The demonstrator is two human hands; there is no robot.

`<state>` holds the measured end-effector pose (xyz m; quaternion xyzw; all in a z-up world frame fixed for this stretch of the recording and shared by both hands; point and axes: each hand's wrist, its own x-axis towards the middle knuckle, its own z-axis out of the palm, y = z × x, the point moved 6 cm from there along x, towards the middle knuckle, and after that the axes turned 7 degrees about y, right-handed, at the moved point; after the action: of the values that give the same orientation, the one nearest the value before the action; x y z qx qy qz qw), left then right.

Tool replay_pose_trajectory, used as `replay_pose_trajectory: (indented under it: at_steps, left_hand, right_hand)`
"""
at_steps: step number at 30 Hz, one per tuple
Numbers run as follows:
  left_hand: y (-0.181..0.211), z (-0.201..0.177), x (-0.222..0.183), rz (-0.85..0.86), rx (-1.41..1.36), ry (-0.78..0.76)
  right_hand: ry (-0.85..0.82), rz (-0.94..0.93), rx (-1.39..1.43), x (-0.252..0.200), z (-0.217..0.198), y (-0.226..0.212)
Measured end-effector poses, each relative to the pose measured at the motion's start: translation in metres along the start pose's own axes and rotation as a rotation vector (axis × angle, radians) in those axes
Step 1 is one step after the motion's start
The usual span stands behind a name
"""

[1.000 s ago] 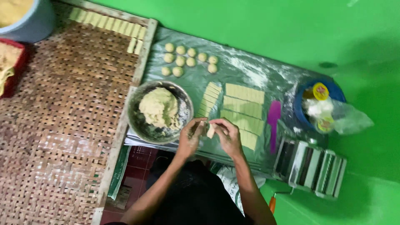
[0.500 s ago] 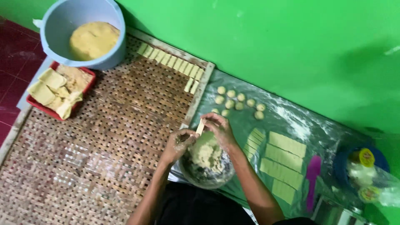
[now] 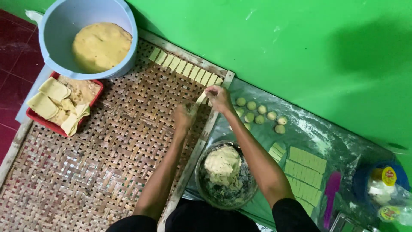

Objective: Cutting dough into strips and rolling them into small balls

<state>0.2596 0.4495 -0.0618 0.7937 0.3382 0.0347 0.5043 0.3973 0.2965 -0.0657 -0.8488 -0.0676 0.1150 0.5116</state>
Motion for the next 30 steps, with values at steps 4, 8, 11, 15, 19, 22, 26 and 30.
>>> replay_pose_trajectory:
  at_steps: [4, 8, 11, 15, 19, 22, 26, 30]
  left_hand:
    - [0.016, 0.001, 0.009, 0.017, 0.039, 0.046]
    - [0.013, 0.008, 0.022, -0.081, 0.146, 0.031]
    - [-0.005, 0.024, 0.025, -0.075, 0.165, 0.071]
    - [-0.014, 0.028, 0.021, 0.028, 0.13, 0.155]
    - [-0.087, 0.065, 0.039, 0.035, 0.192, 0.179]
    - [-0.06, 0.048, 0.021, 0.061, 0.189, 0.172]
    - [-0.065, 0.05, 0.015, 0.025, -0.032, 0.121]
    - [-0.02, 0.006, 0.001, -0.095, -0.473, 0.052]
  right_hand:
    - [-0.023, -0.023, -0.077, 0.011, 0.011, 0.003]
    - [-0.014, -0.032, -0.196, 0.015, 0.013, -0.003]
    - [-0.014, -0.033, -0.248, 0.015, 0.012, -0.01]
    - [0.027, -0.056, -0.288, 0.013, 0.015, -0.011]
    - [0.042, -0.098, -0.261, 0.012, 0.013, -0.015]
    - [0.063, -0.128, -0.234, 0.008, 0.01, -0.021]
    - [0.147, -0.204, -0.159, 0.007, 0.002, -0.03]
    - [0.223, -0.064, -0.003, 0.01, -0.011, -0.002]
